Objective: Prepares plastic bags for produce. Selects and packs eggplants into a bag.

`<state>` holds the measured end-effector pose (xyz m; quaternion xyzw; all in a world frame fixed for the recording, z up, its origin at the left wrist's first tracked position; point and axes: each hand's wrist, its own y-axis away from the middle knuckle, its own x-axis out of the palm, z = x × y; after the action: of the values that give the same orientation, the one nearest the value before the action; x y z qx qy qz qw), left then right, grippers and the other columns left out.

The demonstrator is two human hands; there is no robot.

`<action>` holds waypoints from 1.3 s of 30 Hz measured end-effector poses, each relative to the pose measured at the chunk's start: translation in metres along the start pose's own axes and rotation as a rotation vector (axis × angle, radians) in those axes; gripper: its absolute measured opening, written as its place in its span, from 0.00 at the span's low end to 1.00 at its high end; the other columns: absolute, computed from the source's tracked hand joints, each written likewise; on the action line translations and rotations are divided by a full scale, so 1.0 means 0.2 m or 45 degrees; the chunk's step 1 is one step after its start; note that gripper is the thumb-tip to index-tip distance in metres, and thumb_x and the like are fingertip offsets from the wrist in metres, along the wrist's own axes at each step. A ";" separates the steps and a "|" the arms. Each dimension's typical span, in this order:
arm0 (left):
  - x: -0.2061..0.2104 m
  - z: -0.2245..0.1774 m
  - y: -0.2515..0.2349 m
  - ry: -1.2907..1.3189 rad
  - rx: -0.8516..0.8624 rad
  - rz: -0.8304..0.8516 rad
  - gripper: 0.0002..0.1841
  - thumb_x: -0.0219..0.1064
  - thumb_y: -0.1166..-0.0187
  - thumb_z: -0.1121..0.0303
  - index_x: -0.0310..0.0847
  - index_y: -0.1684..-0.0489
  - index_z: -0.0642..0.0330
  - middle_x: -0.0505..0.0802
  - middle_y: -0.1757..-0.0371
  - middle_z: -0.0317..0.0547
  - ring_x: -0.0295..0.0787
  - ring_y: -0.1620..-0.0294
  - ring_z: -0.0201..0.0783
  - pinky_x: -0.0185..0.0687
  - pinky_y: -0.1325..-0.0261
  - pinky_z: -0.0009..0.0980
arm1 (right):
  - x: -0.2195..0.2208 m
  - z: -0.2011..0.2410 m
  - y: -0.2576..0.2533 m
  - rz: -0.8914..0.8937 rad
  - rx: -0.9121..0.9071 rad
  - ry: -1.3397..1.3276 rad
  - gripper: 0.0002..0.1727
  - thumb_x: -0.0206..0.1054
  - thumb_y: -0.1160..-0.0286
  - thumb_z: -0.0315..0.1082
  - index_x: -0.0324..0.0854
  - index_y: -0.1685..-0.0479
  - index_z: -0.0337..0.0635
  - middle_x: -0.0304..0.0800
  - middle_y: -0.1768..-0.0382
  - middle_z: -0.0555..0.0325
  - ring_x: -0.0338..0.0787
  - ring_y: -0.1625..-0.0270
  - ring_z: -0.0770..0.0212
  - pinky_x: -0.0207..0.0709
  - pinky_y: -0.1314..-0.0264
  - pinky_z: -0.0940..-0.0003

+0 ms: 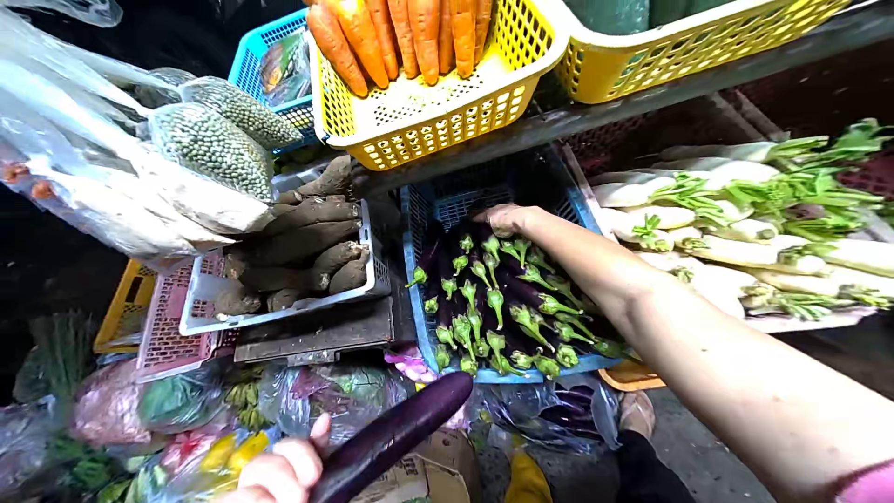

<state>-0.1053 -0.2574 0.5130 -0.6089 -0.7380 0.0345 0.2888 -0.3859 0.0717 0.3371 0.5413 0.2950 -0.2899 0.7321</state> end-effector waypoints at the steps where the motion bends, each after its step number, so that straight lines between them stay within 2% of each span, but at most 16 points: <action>1: 0.02 0.04 -0.04 0.022 0.038 0.008 0.18 0.64 0.18 0.43 0.88 0.67 0.45 0.91 0.71 0.28 0.92 0.61 0.31 0.88 0.35 0.38 | 0.00 -0.01 0.02 -0.015 0.009 0.022 0.47 0.72 0.30 0.22 0.59 0.06 0.58 0.73 0.17 0.37 0.72 0.18 0.28 0.59 0.21 0.22; 3: 0.12 0.13 -0.15 0.067 0.130 0.006 0.18 0.63 0.19 0.42 0.87 0.68 0.42 0.91 0.71 0.27 0.93 0.59 0.32 0.88 0.33 0.40 | 0.02 -0.05 0.08 -0.184 -0.014 -0.064 0.48 0.71 0.31 0.19 0.57 0.06 0.54 0.63 0.10 0.44 0.68 0.15 0.28 0.58 0.20 0.22; 5: 0.23 0.26 -0.28 0.018 0.286 0.049 0.16 0.63 0.20 0.40 0.85 0.65 0.38 0.91 0.69 0.24 0.92 0.58 0.31 0.88 0.35 0.40 | 0.01 -0.06 0.21 -0.416 -0.126 -0.211 0.43 0.64 0.26 0.17 0.58 0.07 0.48 0.58 0.08 0.44 0.69 0.15 0.31 0.66 0.20 0.29; 8: 0.36 0.58 -0.42 -0.205 0.478 0.185 0.11 0.64 0.18 0.42 0.84 0.55 0.32 0.92 0.54 0.17 0.88 0.44 0.25 0.83 0.32 0.31 | 0.03 -0.08 0.58 -0.763 -0.438 -0.336 0.27 0.55 0.14 0.24 0.69 0.15 0.39 0.72 0.16 0.42 0.77 0.18 0.42 0.68 0.16 0.44; 9: 0.40 0.72 -0.46 -0.296 0.513 0.237 0.11 0.63 0.16 0.44 0.84 0.53 0.35 0.90 0.49 0.18 0.85 0.38 0.24 0.80 0.31 0.28 | 0.07 -0.09 0.74 -0.885 -0.510 -0.358 0.24 0.56 0.13 0.26 0.74 0.18 0.39 0.79 0.21 0.44 0.82 0.22 0.45 0.72 0.18 0.46; 12: 0.49 1.09 -0.52 -0.483 0.519 0.334 0.17 0.69 0.18 0.49 0.86 0.55 0.54 0.85 0.41 0.33 0.79 0.33 0.24 0.77 0.30 0.21 | 0.27 -0.20 1.24 -0.994 -0.445 -0.462 0.24 0.55 0.13 0.40 0.79 0.23 0.45 0.88 0.32 0.52 0.90 0.34 0.56 0.83 0.30 0.52; 14: 0.52 1.29 -0.56 -0.590 0.481 0.398 0.19 0.73 0.21 0.52 0.84 0.57 0.63 0.83 0.42 0.44 0.78 0.34 0.29 0.74 0.30 0.22 | 0.47 -0.27 1.53 -1.004 -0.252 -0.603 0.25 0.54 0.12 0.44 0.80 0.24 0.42 0.90 0.34 0.47 0.91 0.36 0.53 0.84 0.31 0.52; 17: 0.53 1.51 -0.57 -0.763 0.295 0.464 0.19 0.77 0.26 0.59 0.85 0.55 0.71 0.85 0.42 0.61 0.82 0.36 0.45 0.76 0.30 0.35 | 0.80 -0.30 1.87 -1.079 0.019 -0.798 0.27 0.56 0.13 0.46 0.82 0.28 0.35 0.92 0.38 0.43 0.94 0.40 0.56 0.86 0.33 0.59; 19: 0.49 1.59 -0.56 -0.918 0.043 0.561 0.22 0.77 0.26 0.61 0.86 0.50 0.76 0.88 0.39 0.68 0.86 0.35 0.53 0.78 0.27 0.45 | 0.98 -0.26 2.02 -1.063 0.169 -0.979 0.26 0.58 0.15 0.44 0.82 0.29 0.34 0.93 0.40 0.47 0.94 0.42 0.62 0.86 0.34 0.67; 21: 0.46 1.61 -0.53 -1.192 -0.269 0.802 0.26 0.71 0.20 0.56 0.83 0.38 0.74 0.88 0.34 0.67 0.85 0.30 0.54 0.75 0.23 0.47 | 1.12 -0.22 2.14 -1.010 0.339 -1.170 0.23 0.60 0.17 0.39 0.82 0.30 0.34 0.94 0.42 0.48 0.94 0.42 0.62 0.86 0.34 0.68; 23: 0.42 1.58 -0.50 -1.369 -0.421 1.059 0.30 0.71 0.19 0.56 0.76 0.26 0.72 0.84 0.26 0.69 0.78 0.22 0.61 0.68 0.17 0.57 | 1.24 -0.21 2.20 -0.927 0.499 -1.316 0.21 0.61 0.15 0.34 0.81 0.28 0.34 0.93 0.40 0.44 0.94 0.40 0.58 0.84 0.31 0.63; 27: 0.44 1.55 -0.52 -1.572 -0.510 1.259 0.31 0.76 0.23 0.60 0.76 0.23 0.68 0.84 0.28 0.72 0.79 0.25 0.70 0.68 0.22 0.68 | 1.45 -0.25 2.20 -0.726 0.676 -1.486 0.20 0.60 0.12 0.30 0.78 0.26 0.33 0.91 0.37 0.39 0.92 0.38 0.50 0.80 0.27 0.54; 31: 0.52 1.54 -0.59 -1.750 -0.573 1.458 0.32 0.74 0.21 0.60 0.72 0.18 0.64 0.81 0.26 0.75 0.75 0.23 0.73 0.64 0.22 0.72 | 1.59 -0.29 2.12 -0.548 0.643 -1.587 0.21 0.59 0.12 0.29 0.76 0.24 0.31 0.90 0.38 0.37 0.92 0.39 0.48 0.79 0.28 0.53; 36: 0.37 1.52 -0.62 -1.761 -0.758 1.562 0.54 0.81 0.33 0.48 0.52 0.06 0.55 0.76 0.21 0.74 0.72 0.20 0.69 0.65 0.22 0.69 | 1.85 -0.44 1.93 -0.149 0.617 -1.616 0.23 0.56 0.10 0.28 0.71 0.18 0.32 0.85 0.31 0.36 0.88 0.31 0.46 0.74 0.22 0.53; 38: 0.35 1.33 -0.60 -1.765 -0.560 1.556 0.50 0.76 0.28 0.44 0.56 0.09 0.63 0.76 0.21 0.75 0.75 0.22 0.66 0.71 0.24 0.63 | 2.01 -0.51 1.79 0.003 0.643 -1.556 0.23 0.56 0.10 0.29 0.72 0.19 0.32 0.84 0.30 0.35 0.85 0.28 0.43 0.70 0.19 0.49; 39: 0.33 1.20 -0.56 -1.699 -0.349 1.523 0.43 0.71 0.25 0.44 0.66 0.16 0.67 0.82 0.26 0.70 0.83 0.28 0.57 0.81 0.31 0.52 | 2.09 -0.54 1.71 0.065 0.651 -1.509 0.22 0.56 0.11 0.28 0.74 0.21 0.32 0.84 0.29 0.35 0.84 0.26 0.41 0.68 0.19 0.46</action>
<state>-0.3220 -0.1535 0.3838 -0.7732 -0.3100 0.4363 -0.3401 0.1309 0.2159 0.2109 0.4535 -0.2508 -0.5834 0.6254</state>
